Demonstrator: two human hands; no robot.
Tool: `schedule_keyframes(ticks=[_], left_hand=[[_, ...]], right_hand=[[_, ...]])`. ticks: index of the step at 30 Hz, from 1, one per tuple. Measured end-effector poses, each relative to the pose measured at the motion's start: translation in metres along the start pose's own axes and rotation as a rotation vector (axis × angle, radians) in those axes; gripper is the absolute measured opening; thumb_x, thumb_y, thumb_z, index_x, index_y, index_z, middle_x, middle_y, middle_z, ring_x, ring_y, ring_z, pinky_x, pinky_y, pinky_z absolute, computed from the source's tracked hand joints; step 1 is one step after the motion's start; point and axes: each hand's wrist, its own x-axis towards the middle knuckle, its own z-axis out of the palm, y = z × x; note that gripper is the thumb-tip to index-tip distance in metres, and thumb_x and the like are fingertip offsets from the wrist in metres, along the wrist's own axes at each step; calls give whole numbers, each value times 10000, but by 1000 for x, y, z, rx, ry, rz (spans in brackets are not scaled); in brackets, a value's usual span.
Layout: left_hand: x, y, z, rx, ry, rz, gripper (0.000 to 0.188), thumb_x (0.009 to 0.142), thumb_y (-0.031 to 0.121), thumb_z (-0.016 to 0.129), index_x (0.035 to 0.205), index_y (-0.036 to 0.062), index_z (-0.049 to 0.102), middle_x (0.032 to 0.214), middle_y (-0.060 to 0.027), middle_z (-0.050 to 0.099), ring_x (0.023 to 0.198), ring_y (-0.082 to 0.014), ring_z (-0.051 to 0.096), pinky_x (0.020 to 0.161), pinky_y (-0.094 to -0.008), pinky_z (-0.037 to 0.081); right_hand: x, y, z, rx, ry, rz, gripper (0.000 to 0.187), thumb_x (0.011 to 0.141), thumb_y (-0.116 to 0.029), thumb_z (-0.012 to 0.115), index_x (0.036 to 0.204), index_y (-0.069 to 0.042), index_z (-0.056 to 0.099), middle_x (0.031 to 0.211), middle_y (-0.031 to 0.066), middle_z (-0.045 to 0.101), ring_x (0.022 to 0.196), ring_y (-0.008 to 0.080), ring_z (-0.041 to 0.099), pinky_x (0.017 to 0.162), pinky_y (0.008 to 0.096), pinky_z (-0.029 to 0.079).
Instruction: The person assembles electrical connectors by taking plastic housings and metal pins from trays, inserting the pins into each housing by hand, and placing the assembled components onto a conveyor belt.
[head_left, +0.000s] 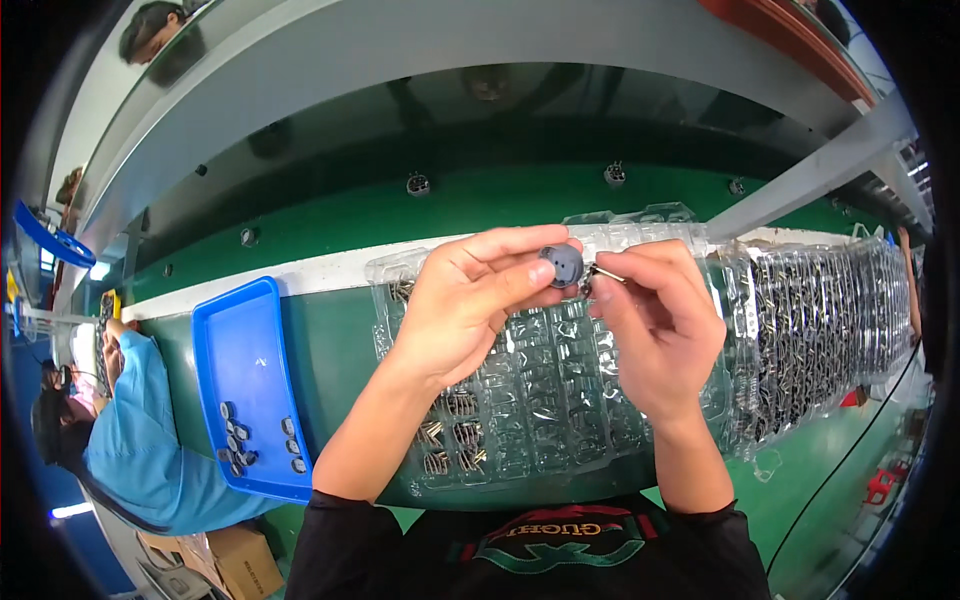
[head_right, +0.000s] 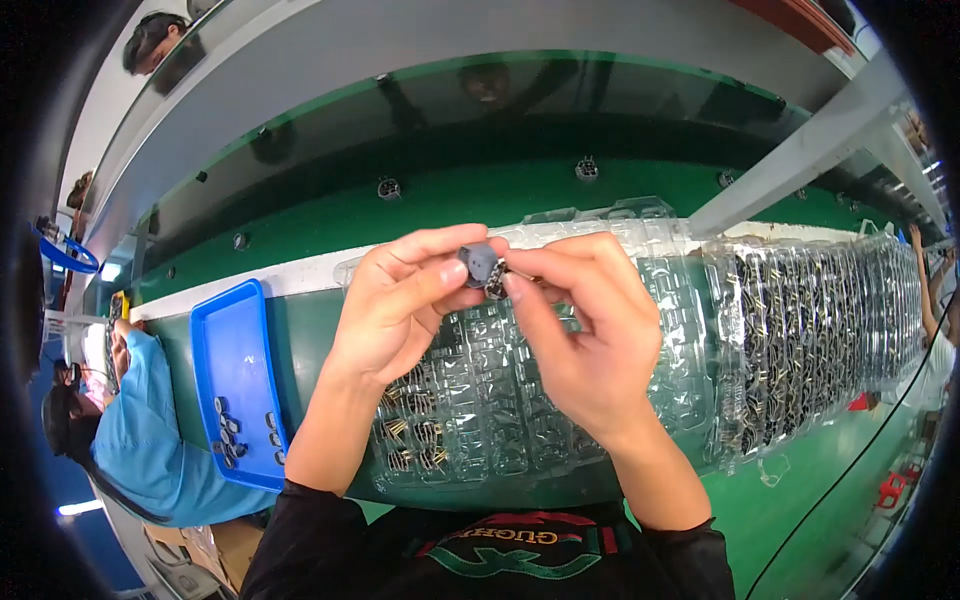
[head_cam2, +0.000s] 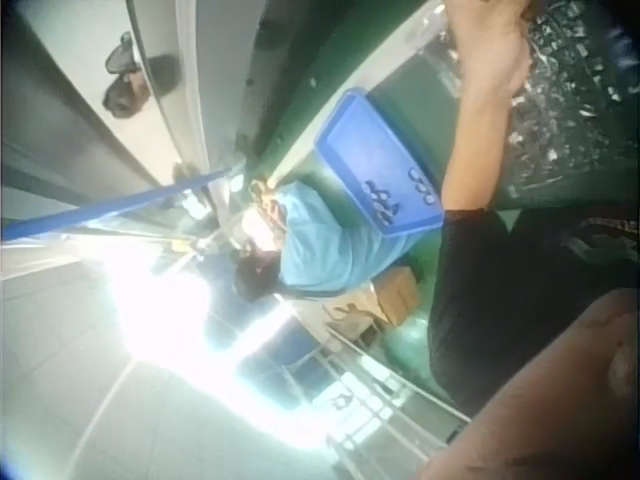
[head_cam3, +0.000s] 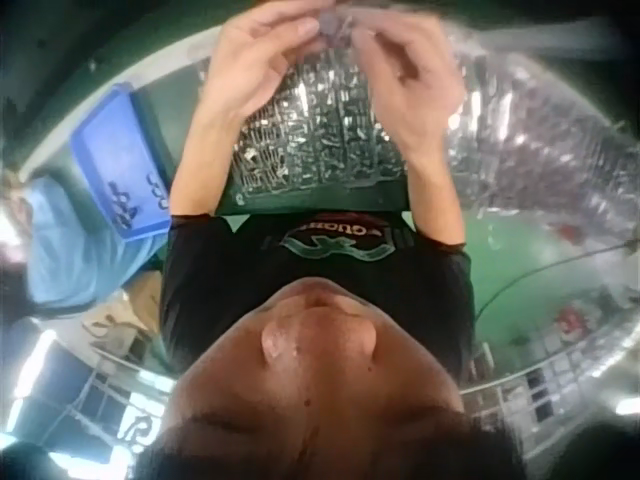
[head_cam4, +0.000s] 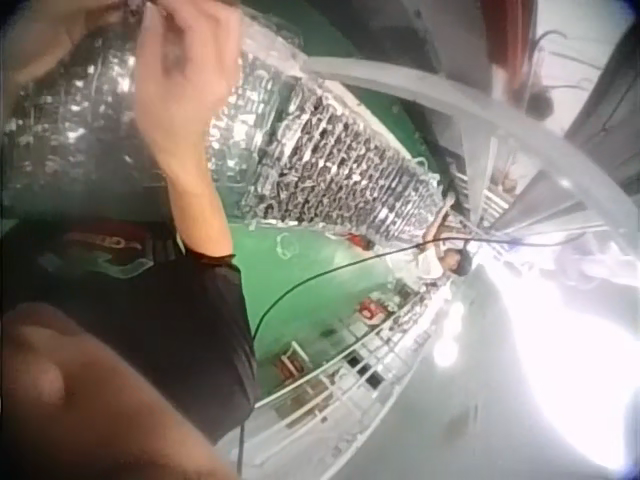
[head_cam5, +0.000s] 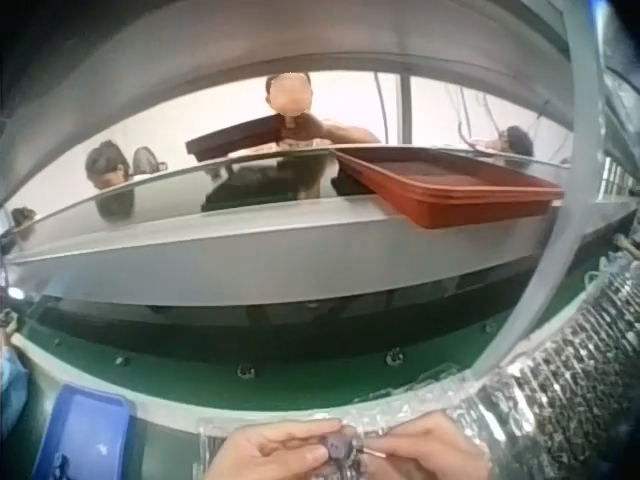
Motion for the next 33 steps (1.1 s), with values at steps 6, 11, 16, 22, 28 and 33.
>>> schedule_keyframes(ticks=[6,11,16,22,28,33], left_hand=[[-4,-4,2,-4,-109,68,402,870,-42,657,1268,-41,610,1245,-213,642,1081,-242,665,904,-336,579],[-6,-5,-6,30,-210,206,413,778,-165,710,1176,-70,660,1174,-181,663,1023,-223,674,846,-322,598],[-7,0,4,92,-131,180,489,652,-178,749,1128,-102,668,1128,-238,657,1000,-267,676,839,-310,595],[-7,3,5,127,-107,124,471,646,-167,762,1105,-99,682,1150,-251,647,936,-243,691,786,-287,607],[-6,-1,1,130,-54,140,462,643,-164,766,1093,-87,694,1138,-242,652,870,-206,690,750,-264,610],[-3,-3,-6,95,-197,201,423,728,-190,730,1128,-55,693,1150,-176,659,1037,-228,665,873,-304,598]], right_hand=[[1,-7,-11,-116,-21,-122,248,781,137,714,1007,36,700,926,99,635,758,145,633,627,243,536],[2,-15,-9,-33,70,-100,246,744,126,750,968,30,712,885,108,653,727,175,642,603,269,527],[8,-27,-10,-278,-17,-264,250,710,122,765,937,25,721,837,107,652,701,207,638,584,284,512],[11,-25,-10,-318,-49,-358,318,658,133,754,952,19,713,831,92,643,681,212,624,565,285,497],[16,-21,-11,-324,-124,-356,341,654,133,720,973,16,699,813,84,619,673,214,612,560,301,493],[16,-23,-10,-349,-140,-363,338,638,120,721,959,16,692,821,89,615,672,215,612,558,304,494]])
